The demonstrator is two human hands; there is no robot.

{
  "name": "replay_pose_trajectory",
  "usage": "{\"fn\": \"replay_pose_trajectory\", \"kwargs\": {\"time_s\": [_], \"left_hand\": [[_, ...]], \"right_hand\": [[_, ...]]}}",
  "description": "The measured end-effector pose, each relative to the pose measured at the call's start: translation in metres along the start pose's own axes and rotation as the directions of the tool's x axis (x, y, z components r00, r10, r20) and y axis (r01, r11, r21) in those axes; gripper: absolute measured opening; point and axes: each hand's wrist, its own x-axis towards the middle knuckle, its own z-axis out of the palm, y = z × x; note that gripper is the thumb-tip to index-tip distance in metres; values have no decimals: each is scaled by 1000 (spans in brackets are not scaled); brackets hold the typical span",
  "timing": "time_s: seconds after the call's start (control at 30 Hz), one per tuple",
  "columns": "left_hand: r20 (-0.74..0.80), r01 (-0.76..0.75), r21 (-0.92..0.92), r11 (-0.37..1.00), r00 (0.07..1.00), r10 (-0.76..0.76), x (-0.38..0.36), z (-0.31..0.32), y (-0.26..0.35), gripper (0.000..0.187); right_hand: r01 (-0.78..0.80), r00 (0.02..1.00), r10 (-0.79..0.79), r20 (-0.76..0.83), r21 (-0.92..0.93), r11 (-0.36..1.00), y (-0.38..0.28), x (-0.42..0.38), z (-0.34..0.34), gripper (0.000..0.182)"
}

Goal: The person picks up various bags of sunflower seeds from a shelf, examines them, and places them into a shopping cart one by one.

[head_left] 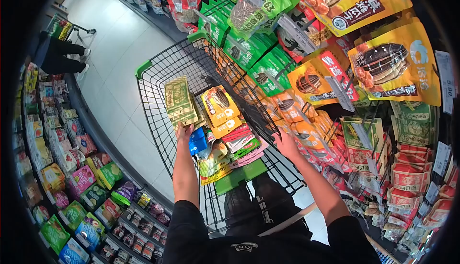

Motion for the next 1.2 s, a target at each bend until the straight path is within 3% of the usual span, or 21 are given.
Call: {"fn": "replay_pose_trajectory", "kwargs": {"time_s": [0.07, 0.1, 0.17, 0.2, 0.27, 0.3, 0.33, 0.37, 0.4, 0.43, 0.53, 0.57, 0.63, 0.7, 0.77, 0.83, 0.87, 0.97, 1.03, 1.1, 1.2], "left_hand": [[60, 61, 66, 996, 996, -65, -13, -5, -25, 47], [92, -25, 53, 998, 996, 20, -14, -6, 36, 42], [97, 64, 157, 985, 992, -80, -56, -9, 12, 13], [-83, 18, 356, 934, 996, 13, -94, 1, -10, 9], [135, -178, 507, 843, 983, 126, -108, -25, -45, 16], [203, -210, 714, 667, 975, 90, -111, -43, -65, 18], [425, -421, 810, 408, 901, 85, -138, -42, -78, 25], [450, -447, 893, 54, 880, -153, -124, -68, -104, 27], [579, -445, 792, 418, 765, -283, -107, -114, -148, 31], [481, -468, 861, 199, 877, -20, -213, -73, -141, 31], [634, -645, 753, -131, 764, -119, -258, -70, -161, 48], [520, -544, 826, -145, 836, -173, -274, -54, -154, 48], [589, -605, 796, 0, 775, -231, -272, -46, -146, 48], [482, -454, 876, 162, 814, -325, -279, -53, -149, 47], [399, -402, 913, 71, 844, -357, -333, -32, -147, 45], [531, -637, 745, -197, 746, -401, -427, 10, -145, 46], [564, -663, 716, -219, 734, -378, -406, -10, -165, 47], [620, -682, 715, -156, 721, -310, -445, -8, -179, 50], [566, -619, 773, -136, 771, -293, -476, 3, -177, 49], [591, -630, 765, -131, 768, -246, -485, 3, -187, 53], [509, -544, 837, -63, 815, -276, -547, 31, -191, 55]], "right_hand": [[-15, 1000, 14, -6, -23, 1000, 5, -5, -11, 21], [77, 996, -77, -44, 16, 997, -19, 15, 17, 21], [121, 991, -123, -57, -49, 991, -3, 6, 14, 21], [114, 992, -115, -54, -24, 993, 4, 0, 10, 25], [120, 991, -116, -73, 54, 991, 8, 0, 12, 34], [119, 987, -119, -104, -11, 993, 18, 2, 19, 38], [142, 980, -144, -136, -28, 989, 15, -1, 15, 32], [160, 972, -165, -170, -40, 986, 10, -5, 13, 26], [156, 974, -160, -159, -35, 987, 4, -8, 8, 28], [146, 977, -148, -153, -29, 989, 0, -14, 2, 30], [210, 952, -205, -225, -3, 978, 21, -11, 13, 36], [168, 962, -168, -217, -17, 986, 21, -20, 7, 38], [186, 955, -185, -231, -18, 982, 25, -50, -7, 39], [132, 987, -123, -108, 87, 987, 46, -71, -3, 41], [129, 992, -129, 17, -36, 991, 65, -94, -6, 47], [157, 984, -149, 101, -73, 985, 64, -150, -40, 48], [341, 938, -338, 74, -35, 939, 80, -166, -50, 44], [506, 826, -423, -372, 159, 848, 96, -247, -115, 28], [391, 847, -173, -502, 370, 843, 99, -303, -173, 20], [431, 677, 12, -736, 409, 804, 108, -339, -213, 15], [442, 218, 25, -976, 121, 889, 116, -378, -278, 14]]}}
